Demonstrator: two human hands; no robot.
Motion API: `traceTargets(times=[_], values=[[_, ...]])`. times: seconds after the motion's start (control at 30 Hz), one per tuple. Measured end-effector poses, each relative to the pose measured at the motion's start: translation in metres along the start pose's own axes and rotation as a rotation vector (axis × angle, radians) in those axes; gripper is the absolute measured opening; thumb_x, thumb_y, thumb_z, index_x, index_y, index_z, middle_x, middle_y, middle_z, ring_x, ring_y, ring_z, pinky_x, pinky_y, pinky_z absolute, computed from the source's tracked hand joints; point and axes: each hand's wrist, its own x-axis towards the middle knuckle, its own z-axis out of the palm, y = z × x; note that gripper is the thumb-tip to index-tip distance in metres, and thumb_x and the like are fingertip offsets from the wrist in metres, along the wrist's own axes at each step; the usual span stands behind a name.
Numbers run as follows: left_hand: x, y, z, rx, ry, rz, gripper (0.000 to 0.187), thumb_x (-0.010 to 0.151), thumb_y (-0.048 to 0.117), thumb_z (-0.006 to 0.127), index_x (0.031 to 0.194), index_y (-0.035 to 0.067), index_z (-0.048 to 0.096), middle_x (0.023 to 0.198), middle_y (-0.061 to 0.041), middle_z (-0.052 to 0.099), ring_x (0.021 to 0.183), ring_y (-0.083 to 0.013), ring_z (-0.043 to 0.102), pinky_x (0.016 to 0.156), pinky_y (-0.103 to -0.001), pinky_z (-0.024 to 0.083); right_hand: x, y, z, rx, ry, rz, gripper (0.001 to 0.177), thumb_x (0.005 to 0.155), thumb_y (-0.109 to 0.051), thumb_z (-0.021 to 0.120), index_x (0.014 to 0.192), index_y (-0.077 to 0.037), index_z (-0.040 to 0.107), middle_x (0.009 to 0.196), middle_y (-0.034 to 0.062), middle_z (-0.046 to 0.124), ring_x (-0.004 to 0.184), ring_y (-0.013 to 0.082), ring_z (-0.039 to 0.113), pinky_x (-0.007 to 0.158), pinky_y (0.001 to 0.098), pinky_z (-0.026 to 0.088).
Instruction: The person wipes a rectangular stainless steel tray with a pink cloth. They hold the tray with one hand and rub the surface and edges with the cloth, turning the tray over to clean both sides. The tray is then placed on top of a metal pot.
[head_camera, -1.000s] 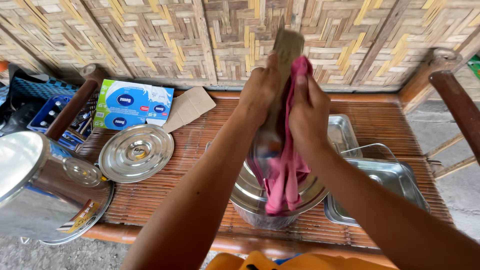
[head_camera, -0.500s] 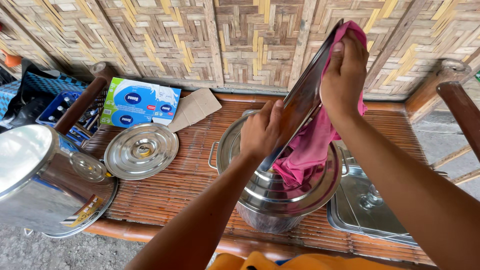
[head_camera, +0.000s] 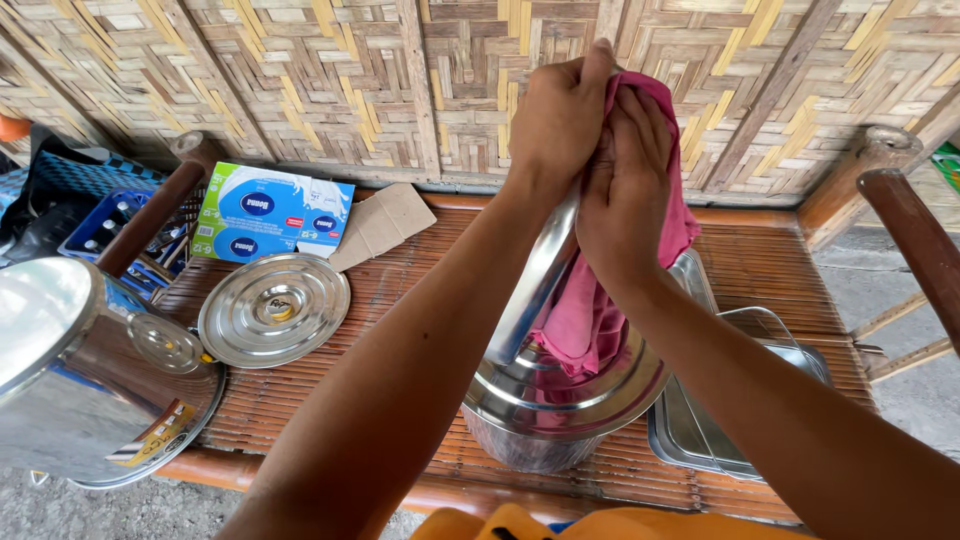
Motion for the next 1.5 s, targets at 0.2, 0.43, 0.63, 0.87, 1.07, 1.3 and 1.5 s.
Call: traceTargets(times=[0.2,0.43,0.63,0.87,1.07,1.3,1.5], values=[[-0.012,0.004,-0.009,-0.084,0.11,0.094,0.048,0.094,0.05,0.056,0.1,0.009,0.081,0.068,-0.008,0.075,0.062,-0.0173,0.072,0.064,-0.033,0.057,-0.003,-0.006,-0.002,0.029,-0.02,-0.046,0.035,0.115,-0.004,0.045,0.146,0.011,0.053,0.155,0.0244,0.051,0.152,0.0417,0.04,0.127,0.0493,0.036],[-0.008,-0.01,-0.014,-0.64,-0.095,-0.023,0.05,0.098,0.04,0.068,0.101,-0.009,0.081,0.08,-0.005,0.074,0.074,-0.0108,0.064,0.068,-0.03,0.056,0.002,-0.01,0.002,-0.002,-0.054,-0.1,0.035,0.114,-0.003,0.047,0.146,0.01,0.054,0.157,0.0239,0.05,0.154,0.0425,0.036,0.129,0.0514,0.032],[-0.062,-0.044,-0.012,-0.541,0.1,0.055,0.041,0.099,0.033,0.065,0.116,-0.003,0.077,0.091,-0.006,0.076,0.084,-0.0061,0.061,0.078,-0.024,0.053,-0.04,-0.019,-0.004,0.086,-0.162,-0.028,0.036,0.106,0.002,0.05,0.141,0.009,0.056,0.154,0.0234,0.051,0.152,0.0415,0.038,0.126,0.0526,0.031],[-0.01,-0.031,-0.024,-0.177,-0.458,-0.507,0.056,0.098,0.038,0.044,0.121,-0.007,0.068,0.104,-0.022,0.067,0.092,-0.0312,0.058,0.084,-0.047,0.046,-0.062,-0.009,-0.014,0.036,-0.234,0.032,0.031,0.109,-0.006,0.052,0.136,0.006,0.058,0.154,0.0223,0.052,0.15,0.0397,0.042,0.125,0.0531,0.032],[0.026,-0.037,0.029,0.374,-0.487,-0.236,0.07,0.103,0.054,0.032,0.123,-0.003,0.068,0.128,-0.029,0.067,0.122,-0.042,0.062,0.106,-0.048,0.044,-0.073,-0.024,-0.008,-0.006,-0.287,0.018,0.043,0.112,-0.015,0.047,0.149,0.006,0.048,0.158,0.0258,0.045,0.152,0.0414,0.037,0.124,0.0572,0.028],[-0.002,-0.041,0.019,0.398,-0.459,-0.18,0.061,0.101,0.048,0.038,0.115,-0.002,0.072,0.121,-0.027,0.069,0.117,-0.0418,0.065,0.103,-0.048,0.048,-0.081,-0.026,-0.002,-0.006,-0.322,0.19,0.05,0.111,-0.017,0.042,0.156,0.004,0.04,0.165,0.0253,0.034,0.155,0.0416,0.027,0.125,0.0548,0.024],[-0.029,-0.02,-0.001,0.375,-0.412,-0.128,0.068,0.104,0.05,0.035,0.103,-0.007,0.071,0.11,-0.032,0.072,0.108,-0.0455,0.07,0.1,-0.05,0.052,-0.031,0.042,0.015,-0.089,-0.278,0.238,0.054,0.109,-0.019,0.045,0.156,0.007,0.036,0.164,0.0303,0.029,0.155,0.0487,0.022,0.129,0.0533,0.018]])
